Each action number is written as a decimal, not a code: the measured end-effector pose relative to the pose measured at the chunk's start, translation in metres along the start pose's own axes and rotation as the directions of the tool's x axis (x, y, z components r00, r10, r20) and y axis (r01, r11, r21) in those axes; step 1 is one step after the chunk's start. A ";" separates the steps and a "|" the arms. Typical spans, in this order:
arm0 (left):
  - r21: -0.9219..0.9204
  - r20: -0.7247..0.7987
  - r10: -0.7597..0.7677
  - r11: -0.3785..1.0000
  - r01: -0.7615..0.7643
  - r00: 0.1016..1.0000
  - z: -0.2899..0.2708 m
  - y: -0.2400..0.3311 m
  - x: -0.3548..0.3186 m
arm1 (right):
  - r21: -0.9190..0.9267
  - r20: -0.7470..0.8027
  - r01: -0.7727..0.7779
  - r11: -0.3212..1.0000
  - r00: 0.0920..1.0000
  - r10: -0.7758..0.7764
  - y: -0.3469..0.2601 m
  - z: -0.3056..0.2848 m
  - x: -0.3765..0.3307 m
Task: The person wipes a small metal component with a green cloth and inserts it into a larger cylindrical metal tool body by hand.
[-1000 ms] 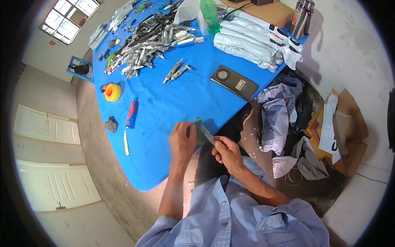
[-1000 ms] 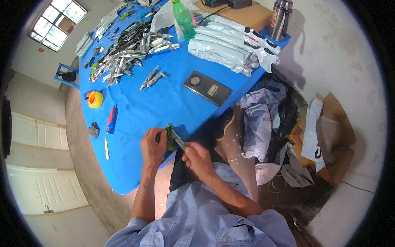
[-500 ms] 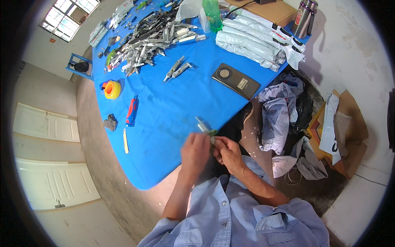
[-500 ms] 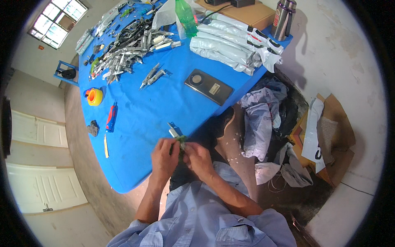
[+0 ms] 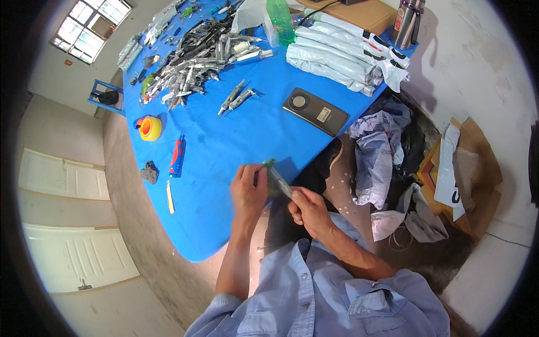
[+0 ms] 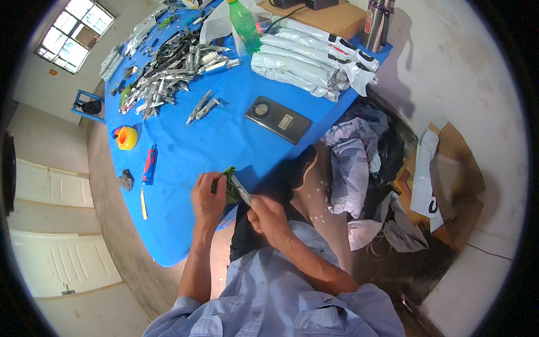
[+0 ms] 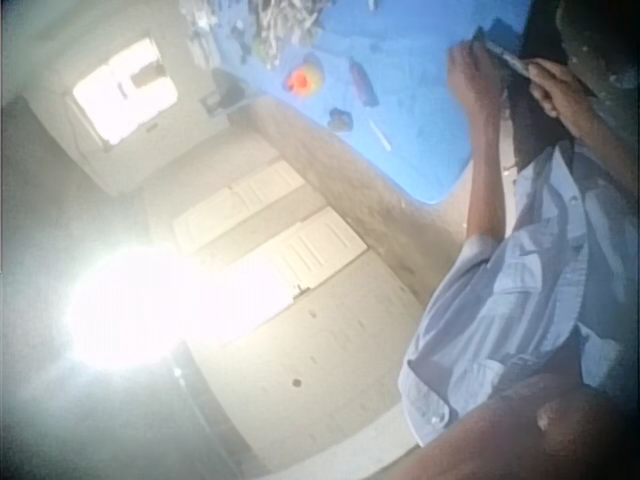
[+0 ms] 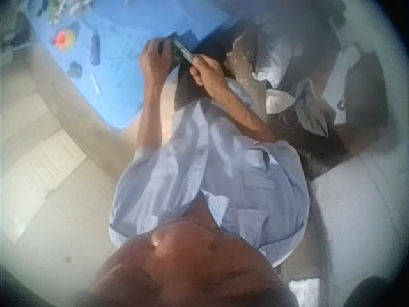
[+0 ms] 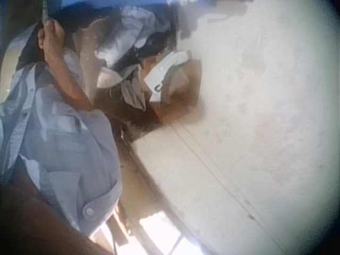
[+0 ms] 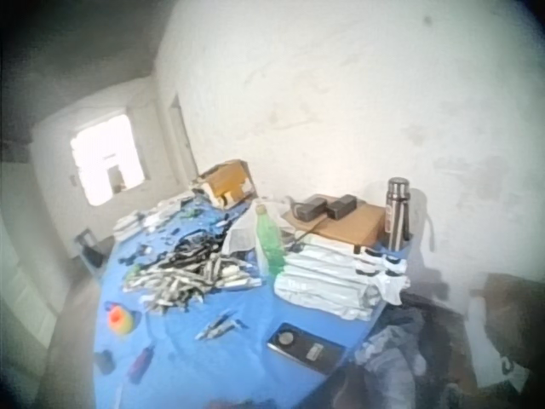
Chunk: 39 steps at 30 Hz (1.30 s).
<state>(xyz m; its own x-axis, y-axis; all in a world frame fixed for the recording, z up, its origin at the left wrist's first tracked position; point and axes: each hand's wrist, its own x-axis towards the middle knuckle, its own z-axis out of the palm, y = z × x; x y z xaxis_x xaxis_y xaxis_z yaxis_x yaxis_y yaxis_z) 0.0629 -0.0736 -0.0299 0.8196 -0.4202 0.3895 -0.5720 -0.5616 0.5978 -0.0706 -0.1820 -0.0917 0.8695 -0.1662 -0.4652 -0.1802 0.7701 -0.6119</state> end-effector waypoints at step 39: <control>0.001 0.038 -0.007 1.000 0.007 0.999 -0.004 0.011 -0.025 | 0.052 -0.038 -0.040 0.998 0.998 0.042 -0.004 0.007 -0.001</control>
<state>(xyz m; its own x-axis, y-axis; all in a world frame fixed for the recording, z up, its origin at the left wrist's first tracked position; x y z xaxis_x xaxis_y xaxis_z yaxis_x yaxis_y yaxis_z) 0.0361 -0.0658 -0.0301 0.8215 -0.4431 0.3589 -0.5668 -0.5653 0.5994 -0.0674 -0.1805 -0.0849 0.8428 -0.1570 -0.5148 -0.1911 0.8069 -0.5589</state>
